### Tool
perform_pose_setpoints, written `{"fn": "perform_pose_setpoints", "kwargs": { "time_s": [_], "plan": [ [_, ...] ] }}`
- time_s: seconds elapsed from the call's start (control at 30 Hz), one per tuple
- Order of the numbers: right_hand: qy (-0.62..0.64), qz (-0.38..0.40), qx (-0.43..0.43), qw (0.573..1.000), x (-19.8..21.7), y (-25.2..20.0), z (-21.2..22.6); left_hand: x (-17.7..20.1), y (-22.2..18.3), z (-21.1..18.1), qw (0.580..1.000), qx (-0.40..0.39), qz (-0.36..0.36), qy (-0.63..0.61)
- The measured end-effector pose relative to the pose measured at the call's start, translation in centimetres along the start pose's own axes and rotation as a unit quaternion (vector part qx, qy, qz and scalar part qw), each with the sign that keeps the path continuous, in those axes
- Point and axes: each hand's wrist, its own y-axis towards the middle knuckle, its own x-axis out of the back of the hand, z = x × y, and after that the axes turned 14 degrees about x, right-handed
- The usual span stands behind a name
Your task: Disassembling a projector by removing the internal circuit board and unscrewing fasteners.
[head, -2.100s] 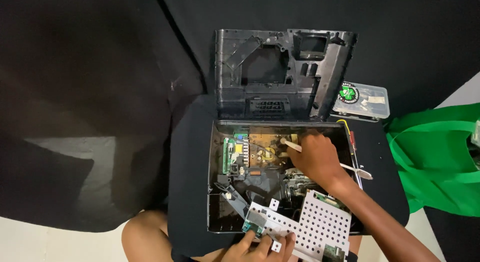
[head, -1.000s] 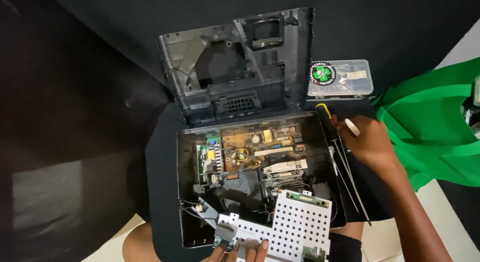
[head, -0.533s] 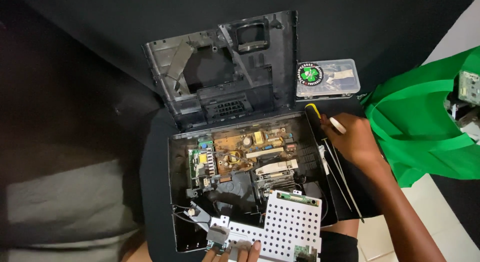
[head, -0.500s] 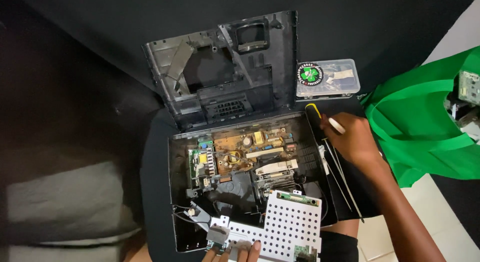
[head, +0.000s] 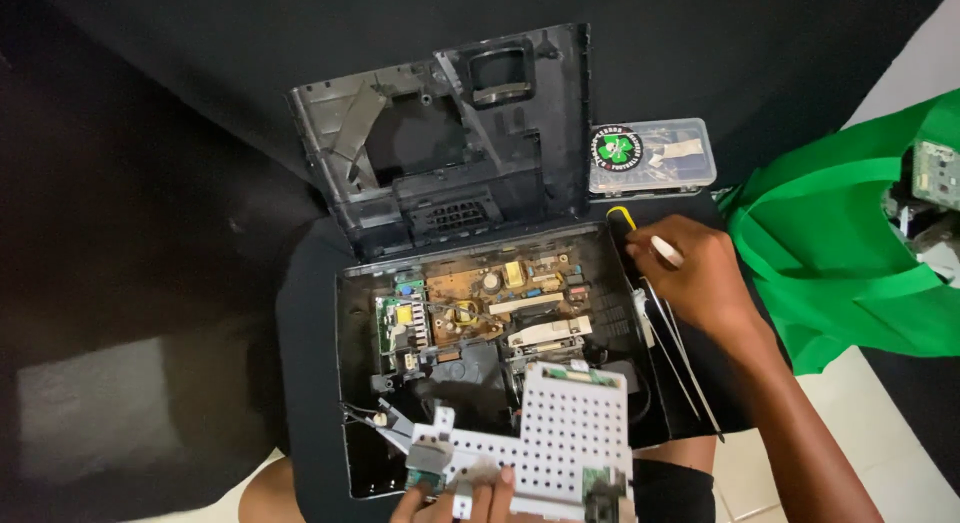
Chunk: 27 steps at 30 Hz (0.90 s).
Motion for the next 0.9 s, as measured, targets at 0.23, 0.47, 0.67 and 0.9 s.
{"fn": "perform_pose_setpoints", "kwargs": {
  "time_s": [0.23, 0.47, 0.67, 0.9],
  "plan": [
    [0.028, 0.007, -0.026, 0.999, 2.0, -1.1, 0.6, 3.6, 11.8, 4.7, 0.984, 0.076, 0.155, -0.050],
    [0.007, -0.005, 0.007, 1.000, 3.2, -2.3, 0.3, -0.6, 19.3, 9.2, 0.887, 0.198, 0.278, -0.311],
    [0.048, -0.037, -0.075, 0.995, 3.7, -3.3, 0.1, -2.7, 22.0, 9.5, 0.822, 0.268, 0.307, -0.399],
    [0.041, -0.036, -0.072, 0.996, 3.7, -3.7, -0.3, -3.8, 22.0, 10.1, 0.824, 0.250, 0.335, -0.382]
  ]
}}
